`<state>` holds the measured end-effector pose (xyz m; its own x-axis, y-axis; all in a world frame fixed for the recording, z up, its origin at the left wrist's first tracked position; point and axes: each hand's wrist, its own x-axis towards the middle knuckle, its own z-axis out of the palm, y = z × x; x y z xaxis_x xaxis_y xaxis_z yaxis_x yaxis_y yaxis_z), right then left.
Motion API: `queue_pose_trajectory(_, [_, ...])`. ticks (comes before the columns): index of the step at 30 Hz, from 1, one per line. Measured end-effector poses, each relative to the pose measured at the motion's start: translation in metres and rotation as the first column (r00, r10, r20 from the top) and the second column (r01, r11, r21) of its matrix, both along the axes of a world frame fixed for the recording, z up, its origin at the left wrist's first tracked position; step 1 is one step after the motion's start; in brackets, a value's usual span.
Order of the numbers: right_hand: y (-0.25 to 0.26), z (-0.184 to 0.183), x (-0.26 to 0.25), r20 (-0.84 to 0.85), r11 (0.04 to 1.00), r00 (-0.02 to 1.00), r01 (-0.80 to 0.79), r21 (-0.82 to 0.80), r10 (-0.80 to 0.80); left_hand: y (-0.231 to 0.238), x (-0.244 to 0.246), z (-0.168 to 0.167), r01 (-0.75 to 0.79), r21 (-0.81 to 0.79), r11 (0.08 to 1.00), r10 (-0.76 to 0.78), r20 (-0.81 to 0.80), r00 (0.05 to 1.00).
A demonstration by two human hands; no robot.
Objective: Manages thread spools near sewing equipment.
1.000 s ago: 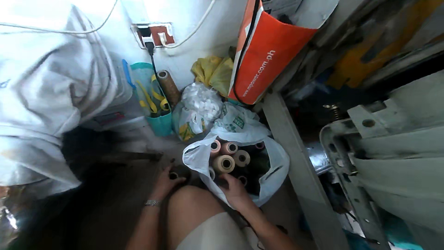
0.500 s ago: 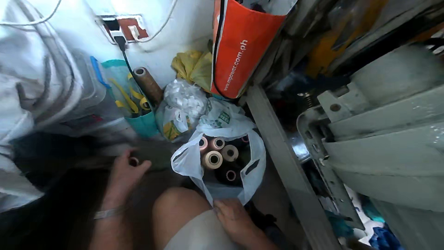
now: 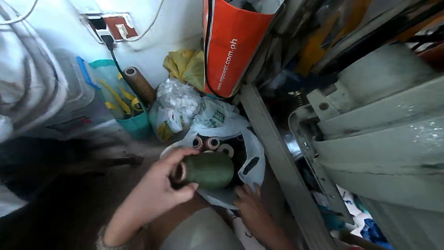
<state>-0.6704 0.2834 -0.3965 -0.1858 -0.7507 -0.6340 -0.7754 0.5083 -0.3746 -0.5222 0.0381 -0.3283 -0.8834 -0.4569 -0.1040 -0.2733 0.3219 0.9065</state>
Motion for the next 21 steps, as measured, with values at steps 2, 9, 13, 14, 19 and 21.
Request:
queue_pose_trajectory(2, [0.008,0.009,-0.008,0.052,0.998,0.998,-0.03,-0.057,0.033,0.012,-0.005,-0.014,0.029,-0.036,0.999,-0.026,0.073,0.997])
queue_pose_trajectory(9, [0.023,0.002,-0.011,0.069,0.984,0.988,-0.128,-0.126,0.137,0.038,-0.017,-0.036,0.15,-0.151,0.977,-0.112,0.235,0.965])
queue_pose_trajectory(13, [0.022,0.001,-0.015,0.095,0.984,0.989,-0.101,-0.15,0.116,0.042,-0.018,-0.024,0.202,-0.23,0.952,-0.127,0.302,0.945])
queue_pose_trajectory(14, [0.021,0.001,-0.017,0.107,0.984,0.987,-0.1,-0.147,0.116,0.042,-0.018,-0.023,0.214,-0.235,0.948,-0.137,0.306,0.942])
queue_pose_trajectory(19, [0.015,-0.003,-0.018,0.125,0.984,0.984,-0.109,-0.143,0.128,0.052,-0.028,-0.025,0.296,-0.131,0.946,-0.208,0.454,0.866])
queue_pose_trajectory(21, [0.01,-0.003,-0.016,0.131,0.987,0.981,-0.137,-0.079,0.146,0.06,-0.038,-0.018,0.359,-0.056,0.932,-0.259,0.592,0.764])
